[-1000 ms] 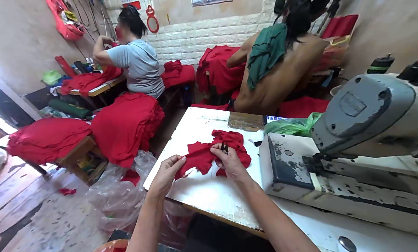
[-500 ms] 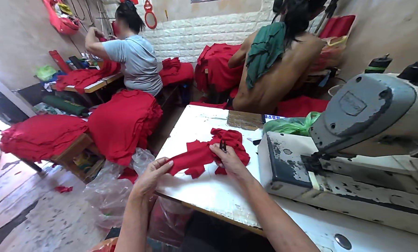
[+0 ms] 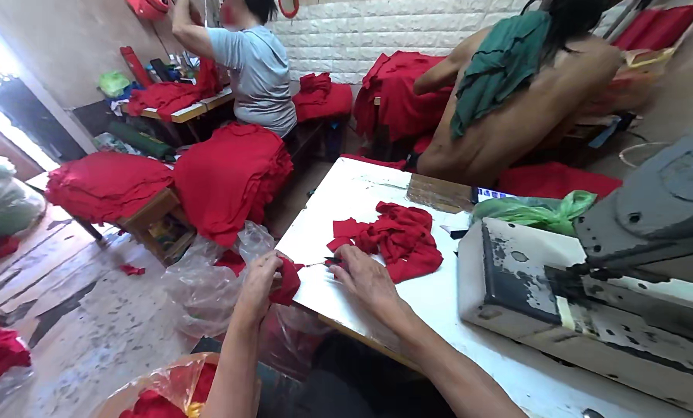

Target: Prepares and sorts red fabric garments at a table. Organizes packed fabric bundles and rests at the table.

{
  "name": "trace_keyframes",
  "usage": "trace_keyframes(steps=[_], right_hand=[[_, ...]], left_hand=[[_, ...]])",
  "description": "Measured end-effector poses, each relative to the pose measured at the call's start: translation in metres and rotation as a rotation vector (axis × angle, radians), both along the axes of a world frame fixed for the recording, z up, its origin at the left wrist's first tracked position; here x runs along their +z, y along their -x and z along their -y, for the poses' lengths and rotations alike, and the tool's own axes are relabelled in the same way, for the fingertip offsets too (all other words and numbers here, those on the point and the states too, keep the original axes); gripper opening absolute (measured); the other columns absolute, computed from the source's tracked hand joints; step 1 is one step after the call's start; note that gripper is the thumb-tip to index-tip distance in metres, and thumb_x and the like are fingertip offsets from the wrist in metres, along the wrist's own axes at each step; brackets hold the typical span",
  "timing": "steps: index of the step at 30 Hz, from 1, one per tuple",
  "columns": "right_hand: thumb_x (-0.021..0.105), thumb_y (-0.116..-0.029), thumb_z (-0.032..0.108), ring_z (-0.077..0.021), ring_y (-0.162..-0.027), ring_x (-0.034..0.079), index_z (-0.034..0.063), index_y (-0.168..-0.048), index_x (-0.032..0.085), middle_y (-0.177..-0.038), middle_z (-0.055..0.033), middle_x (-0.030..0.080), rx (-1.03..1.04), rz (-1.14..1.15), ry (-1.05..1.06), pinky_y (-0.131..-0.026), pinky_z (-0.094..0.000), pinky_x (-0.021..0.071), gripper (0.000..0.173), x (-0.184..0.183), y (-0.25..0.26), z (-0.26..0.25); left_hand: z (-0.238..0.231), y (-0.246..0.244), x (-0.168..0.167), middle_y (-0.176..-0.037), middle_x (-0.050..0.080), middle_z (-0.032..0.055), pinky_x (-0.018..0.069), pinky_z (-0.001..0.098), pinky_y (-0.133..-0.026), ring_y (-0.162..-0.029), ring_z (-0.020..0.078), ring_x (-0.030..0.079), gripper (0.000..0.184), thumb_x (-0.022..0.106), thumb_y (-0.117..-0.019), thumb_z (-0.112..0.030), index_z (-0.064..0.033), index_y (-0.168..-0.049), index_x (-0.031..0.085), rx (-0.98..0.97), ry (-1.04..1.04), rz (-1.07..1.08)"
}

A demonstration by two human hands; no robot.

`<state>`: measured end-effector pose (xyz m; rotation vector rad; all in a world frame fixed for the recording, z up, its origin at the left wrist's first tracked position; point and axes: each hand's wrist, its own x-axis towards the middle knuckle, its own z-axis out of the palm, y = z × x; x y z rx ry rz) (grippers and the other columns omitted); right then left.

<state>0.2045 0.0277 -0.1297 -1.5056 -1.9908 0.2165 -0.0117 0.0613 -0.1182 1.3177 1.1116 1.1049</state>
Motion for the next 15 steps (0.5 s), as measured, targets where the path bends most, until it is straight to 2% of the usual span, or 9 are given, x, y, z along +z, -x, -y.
trace_keyframes(steps=[3,5,9,11,13,14,15], right_hand=[[0.065,-0.0973,0.018,-0.0399,-0.089,0.071,-0.0012,-0.114,0.069,-0.101,-0.0236,0.067,-0.019,0.128,-0.152,-0.072,-0.0502,0.0586,0.025,-0.011,0.02,0.003],[0.065,-0.0958,0.013,-0.0392,-0.083,0.071,-0.0006,-0.109,0.07,-0.096,-0.0227,0.068,-0.05,0.22,-0.252,-0.065,-0.0481,0.0581,0.02,-0.018,0.027,0.002],[0.063,-0.0956,0.009,-0.0355,-0.076,0.071,0.0017,-0.1,0.071,-0.089,-0.0178,0.069,-0.06,0.241,-0.329,-0.059,-0.045,0.0569,0.011,-0.025,0.025,-0.005],[0.062,-0.0982,0.013,-0.0344,-0.078,0.072,-0.0003,-0.101,0.071,-0.091,-0.0175,0.071,-0.058,0.096,-0.249,-0.063,-0.0476,0.0586,0.017,-0.022,0.02,-0.006],[0.059,-0.1025,0.028,-0.029,-0.085,0.07,-0.0029,-0.115,0.066,-0.097,-0.0163,0.07,-0.008,-0.199,0.026,-0.075,-0.0475,0.0568,0.034,-0.008,0.012,-0.004],[0.062,-0.1006,0.035,-0.0221,-0.081,0.064,-0.0023,-0.119,0.063,-0.093,-0.0124,0.066,0.032,-0.371,0.156,-0.075,-0.0418,0.0539,0.041,-0.003,0.008,-0.005],[0.066,-0.0976,0.037,-0.0133,-0.075,0.059,-0.0007,-0.117,0.061,-0.088,-0.0066,0.063,0.078,-0.52,0.246,-0.072,-0.0331,0.0511,0.043,-0.001,0.006,-0.007]], left_hand=[[0.0,0.002,-0.005,-0.081,0.067,-0.0018,0.0547,0.0255,-0.064,-0.073,0.0072,0.065,0.029,0.037,-0.0989,-0.01,-0.0087,-0.086,0.063,-0.011,-0.03,0.046],[0.002,0.001,-0.006,-0.082,0.067,-0.0024,0.0547,0.0253,-0.066,-0.075,0.0065,0.065,0.029,0.037,-0.0978,-0.01,-0.0098,-0.085,0.063,-0.018,-0.035,0.038],[0.006,0.001,-0.008,-0.081,0.066,-0.003,0.0547,0.0247,-0.066,-0.074,0.0058,0.064,0.03,0.037,-0.0978,-0.01,-0.0083,-0.085,0.064,-0.028,-0.062,0.027],[0.008,0.0,-0.011,-0.081,0.067,-0.0037,0.0537,0.0228,-0.066,-0.072,0.0044,0.063,0.03,0.037,-0.0972,-0.009,-0.0081,-0.087,0.065,-0.046,-0.097,0.074],[0.01,-0.001,-0.011,-0.084,0.068,-0.0046,0.0515,0.0205,-0.065,-0.071,0.0024,0.061,0.03,0.037,-0.0967,-0.008,-0.0088,-0.088,0.065,-0.071,-0.141,0.14],[0.011,-0.003,-0.01,-0.087,0.068,-0.0039,0.0522,0.0208,-0.066,-0.073,0.0026,0.062,0.03,0.037,-0.0965,-0.007,-0.008,-0.09,0.066,-0.085,-0.17,0.162],[0.013,-0.004,-0.009,-0.093,0.069,-0.0025,0.055,0.0226,-0.072,-0.079,0.0041,0.064,0.03,0.037,-0.0967,-0.006,-0.0065,-0.092,0.066,-0.104,-0.208,0.168]])
